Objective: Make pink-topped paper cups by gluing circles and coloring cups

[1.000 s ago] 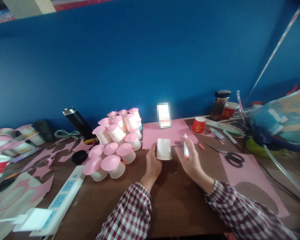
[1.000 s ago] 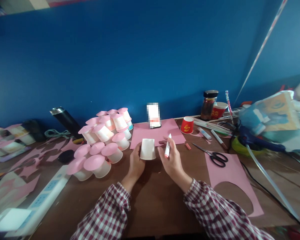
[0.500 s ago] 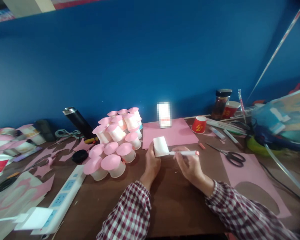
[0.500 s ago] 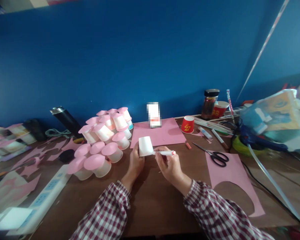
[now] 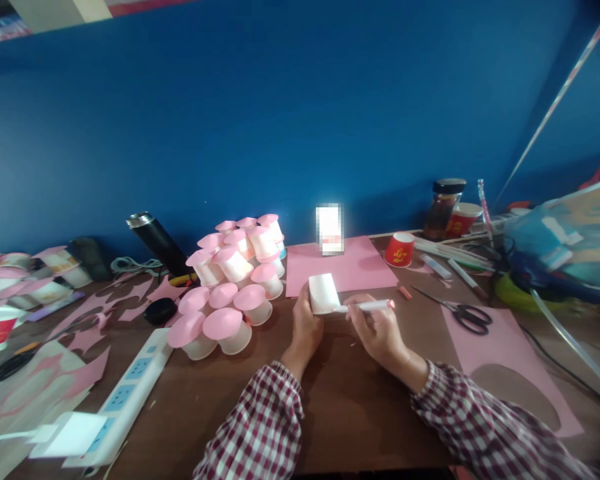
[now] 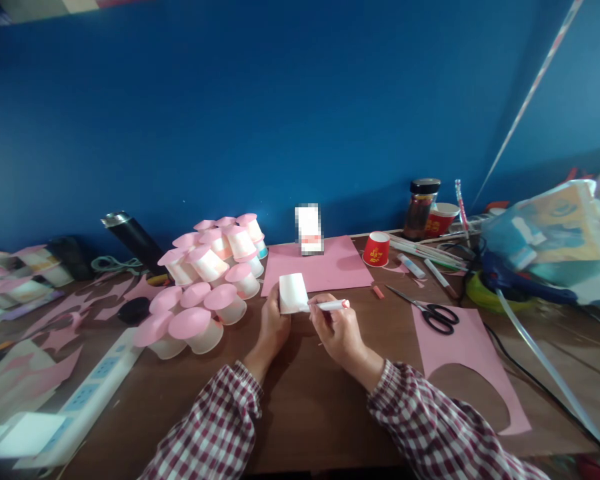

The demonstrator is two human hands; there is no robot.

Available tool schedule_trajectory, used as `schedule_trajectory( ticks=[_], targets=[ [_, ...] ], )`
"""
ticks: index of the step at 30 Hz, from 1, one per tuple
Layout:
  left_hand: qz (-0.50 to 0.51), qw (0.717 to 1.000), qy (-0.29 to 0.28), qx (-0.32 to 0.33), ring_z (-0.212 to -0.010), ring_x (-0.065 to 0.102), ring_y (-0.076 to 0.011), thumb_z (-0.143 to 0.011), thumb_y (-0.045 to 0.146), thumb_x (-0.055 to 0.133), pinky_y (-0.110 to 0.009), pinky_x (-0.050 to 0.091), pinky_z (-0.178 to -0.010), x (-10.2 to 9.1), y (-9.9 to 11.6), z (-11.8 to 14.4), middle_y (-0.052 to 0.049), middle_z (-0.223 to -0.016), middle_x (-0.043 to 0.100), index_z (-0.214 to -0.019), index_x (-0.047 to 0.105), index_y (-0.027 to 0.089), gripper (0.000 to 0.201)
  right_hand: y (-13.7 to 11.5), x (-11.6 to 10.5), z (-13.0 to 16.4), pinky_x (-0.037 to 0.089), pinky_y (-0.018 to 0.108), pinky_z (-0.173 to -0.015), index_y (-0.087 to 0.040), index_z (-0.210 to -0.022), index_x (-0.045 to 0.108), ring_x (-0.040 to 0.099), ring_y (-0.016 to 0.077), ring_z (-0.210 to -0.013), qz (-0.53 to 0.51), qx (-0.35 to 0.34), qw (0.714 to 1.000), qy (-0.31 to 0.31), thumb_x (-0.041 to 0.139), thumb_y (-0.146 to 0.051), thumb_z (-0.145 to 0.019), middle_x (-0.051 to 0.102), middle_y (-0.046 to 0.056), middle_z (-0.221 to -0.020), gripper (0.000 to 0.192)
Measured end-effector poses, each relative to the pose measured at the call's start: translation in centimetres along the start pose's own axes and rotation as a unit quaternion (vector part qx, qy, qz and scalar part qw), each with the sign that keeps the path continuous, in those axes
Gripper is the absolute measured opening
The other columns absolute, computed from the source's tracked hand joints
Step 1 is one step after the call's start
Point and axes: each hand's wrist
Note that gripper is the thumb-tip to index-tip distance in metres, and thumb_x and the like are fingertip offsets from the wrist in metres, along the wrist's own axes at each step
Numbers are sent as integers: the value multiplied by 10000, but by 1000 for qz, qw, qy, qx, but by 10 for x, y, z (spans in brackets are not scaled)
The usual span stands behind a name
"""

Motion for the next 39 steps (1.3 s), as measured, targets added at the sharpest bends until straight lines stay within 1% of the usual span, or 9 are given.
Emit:
schedule_trajectory(
  ticks=[5, 11, 17, 22, 27, 31, 36, 39],
  targets=[
    [4, 1000, -2, -6, -897, 616, -202, -683, 116, 573, -286, 470, -768, 0, 3, 0, -106, -1042, 661, -1136, 561, 128, 453, -1, 0, -1, 424, 214, -576, -180, -826, 576, 554, 110, -556, 0, -4, 1000, -3, 464, -228, -914, 605, 4, -672, 150],
    [-3, 1000, -8, -8, -828, 618, -188, -727, 161, 569, -270, 474, -720, 0, 6, 1, -92, -980, 670, -1131, 562, 123, 406, 1, 1, -1, 408, 208, -554, -184, -821, 568, 515, 100, -529, 6, -1, 1000, -6, 462, -232, -916, 579, -7, -653, 150],
    [-18, 1000, -10, -6, -863, 624, -190, -777, 154, 517, -272, 473, -738, 0, 4, 1, -107, -1022, 664, -1131, 551, 122, 357, 4, 2, -1, 409, 215, -533, -181, -829, 566, 501, 103, -505, 14, 6, 1000, -9, 459, -252, -917, 575, -4, -641, 156],
    [-8, 1000, -8, -12, -839, 622, -185, -785, 166, 514, -271, 473, -735, 1, 7, 2, -102, -995, 666, -1094, 559, 124, 316, 2, 1, -2, 431, 222, -549, -179, -820, 567, 523, 116, -533, 20, 1, 1000, -8, 443, -260, -924, 582, 9, -647, 181],
    [-2, 1000, -8, -21, -821, 622, -186, -761, 177, 543, -269, 473, -719, 1, 9, 3, -100, -983, 670, -1079, 567, 124, 323, 3, 1, -2, 437, 227, -543, -180, -823, 570, 529, 122, -530, 24, 3, 1000, -4, 437, -272, -927, 590, 15, -641, 192],
    [-3, 1000, -11, -13, -798, 622, -183, -758, 177, 547, -266, 474, -700, 2, 8, 3, -97, -961, 674, -1099, 560, 119, 346, 3, 2, -2, 433, 229, -556, -179, -823, 569, 533, 121, -537, 24, -2, 1000, 2, 438, -263, -926, 595, 14, -650, 187],
    [-9, 1000, -10, -7, -814, 622, -179, -794, 146, 491, -266, 475, -718, 3, 9, 4, -99, -973, 670, -1098, 551, 123, 310, 3, 1, -2, 413, 231, -560, -174, -803, 570, 513, 112, -516, 32, -5, 999, 9, 443, -249, -924, 582, 4, -635, 191],
    [-14, 1000, -16, -9, -826, 620, -179, -791, 116, 481, -270, 475, -730, 3, 9, 5, -99, -981, 668, -1116, 543, 123, 331, 3, 0, -3, 407, 227, -554, -173, -795, 568, 509, 109, -513, 32, -9, 999, 17, 438, -247, -925, 582, 3, -633, 198]
  ],
)
Point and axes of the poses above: each hand's wrist, its own z-axis away from the middle knuckle, its own x-axis out of the palm, y = z × x
